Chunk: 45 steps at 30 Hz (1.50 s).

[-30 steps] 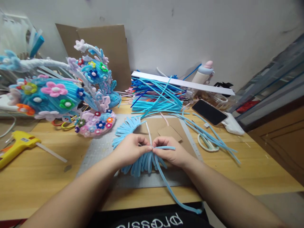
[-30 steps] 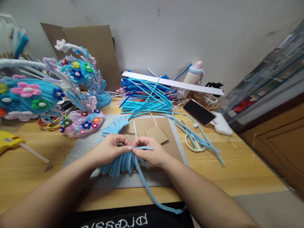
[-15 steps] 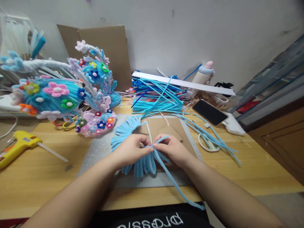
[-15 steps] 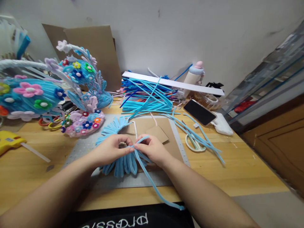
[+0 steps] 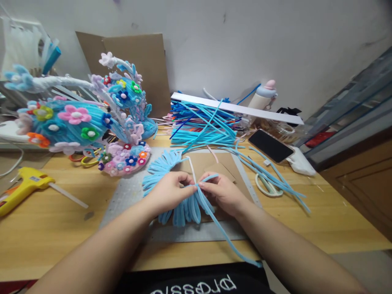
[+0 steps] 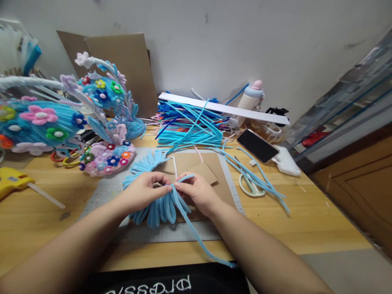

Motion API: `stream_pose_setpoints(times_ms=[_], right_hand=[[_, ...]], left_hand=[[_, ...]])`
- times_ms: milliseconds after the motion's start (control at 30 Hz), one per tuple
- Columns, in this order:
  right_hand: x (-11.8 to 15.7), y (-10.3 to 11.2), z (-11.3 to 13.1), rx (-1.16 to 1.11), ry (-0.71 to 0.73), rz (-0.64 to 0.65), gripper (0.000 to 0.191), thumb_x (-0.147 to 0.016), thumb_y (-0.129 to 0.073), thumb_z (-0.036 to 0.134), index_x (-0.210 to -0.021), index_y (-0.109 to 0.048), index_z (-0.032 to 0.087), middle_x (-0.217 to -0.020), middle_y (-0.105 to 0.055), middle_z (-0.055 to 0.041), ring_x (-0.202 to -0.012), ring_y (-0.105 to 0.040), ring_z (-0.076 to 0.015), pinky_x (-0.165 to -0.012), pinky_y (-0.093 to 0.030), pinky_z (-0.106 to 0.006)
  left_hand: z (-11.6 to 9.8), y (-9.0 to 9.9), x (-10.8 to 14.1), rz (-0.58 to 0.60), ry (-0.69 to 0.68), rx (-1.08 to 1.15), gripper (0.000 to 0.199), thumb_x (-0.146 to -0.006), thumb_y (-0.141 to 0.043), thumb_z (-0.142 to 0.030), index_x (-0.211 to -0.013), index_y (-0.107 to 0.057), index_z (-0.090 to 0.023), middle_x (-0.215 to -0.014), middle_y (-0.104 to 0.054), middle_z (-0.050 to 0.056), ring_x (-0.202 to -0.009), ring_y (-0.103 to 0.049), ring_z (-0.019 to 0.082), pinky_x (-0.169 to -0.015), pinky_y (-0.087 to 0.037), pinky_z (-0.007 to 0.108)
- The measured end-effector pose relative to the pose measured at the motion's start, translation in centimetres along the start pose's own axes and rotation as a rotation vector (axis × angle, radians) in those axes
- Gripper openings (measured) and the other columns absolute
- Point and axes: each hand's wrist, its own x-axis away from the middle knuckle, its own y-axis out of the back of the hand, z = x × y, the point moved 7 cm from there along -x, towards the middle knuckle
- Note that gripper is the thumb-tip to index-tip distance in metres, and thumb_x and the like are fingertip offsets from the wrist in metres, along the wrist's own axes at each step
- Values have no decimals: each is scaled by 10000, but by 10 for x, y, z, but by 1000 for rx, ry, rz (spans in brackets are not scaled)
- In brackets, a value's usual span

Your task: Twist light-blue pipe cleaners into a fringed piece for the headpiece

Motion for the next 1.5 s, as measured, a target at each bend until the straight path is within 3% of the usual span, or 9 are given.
stream_pose_setpoints(times_ms=[300,467,633,833,1033,1333,1500], right_hand=[[7,2,11,308,127,-206,165,-639,-683,297,-685,-640,144,-602,-598,3,-572,-518,-117,-571,-386,-244],[11,-5,17,422,229,-232,137,-659,-661,283,-680,-657,148,-665,-634,-31,-640,-557,-151,-607,-413,-265],[8,-3,5,240,125,-231,130,-641,-685,276,-659,-643,154,-544,-582,15,-509,-501,-105,-513,-378,-231],[3,-5,-17,-112,-41,-145,142,-632,-703,278,-661,-613,172,-555,-591,28,-516,-525,-106,-525,-390,-236],[3,-2,-10,-27,-1,-150,151,-638,-706,281,-685,-622,165,-571,-591,22,-525,-520,-99,-524,-386,-228],[2,3,1,44,126,-156,172,-706,-649,326,-725,-589,166,-631,-571,15,-587,-511,-102,-606,-406,-243],[1,1,-1,-10,163,-167,176,-724,-629,348,-736,-566,184,-654,-539,29,-596,-490,-93,-600,-397,-223]], left_hand=[[0,-4,-4,-26,-41,58,89,-681,-513,-240,-699,-522,-153,-632,-496,-38,-549,-417,83,-495,-311,187],[4,-5,-3,-77,-26,-8,79,-653,-517,-231,-660,-507,-153,-589,-456,-45,-534,-382,81,-467,-278,186],[6,-7,-4,-26,-10,86,92,-647,-521,-230,-629,-473,-154,-552,-431,-49,-521,-375,77,-462,-276,181],[14,-8,-5,46,67,143,110,-646,-521,-256,-646,-477,-155,-539,-437,-51,-497,-388,76,-459,-295,183],[9,-5,-5,0,5,71,107,-654,-516,-258,-649,-490,-155,-558,-464,-43,-505,-405,81,-458,-300,181],[-6,-4,-1,-6,-71,148,146,-715,-522,-261,-795,-544,-141,-748,-581,11,-704,-532,130,-644,-410,231],[1,-9,-5,-4,-43,126,219,-724,-537,-348,-699,-551,-131,-677,-562,4,-612,-489,111,-570,-373,217]])
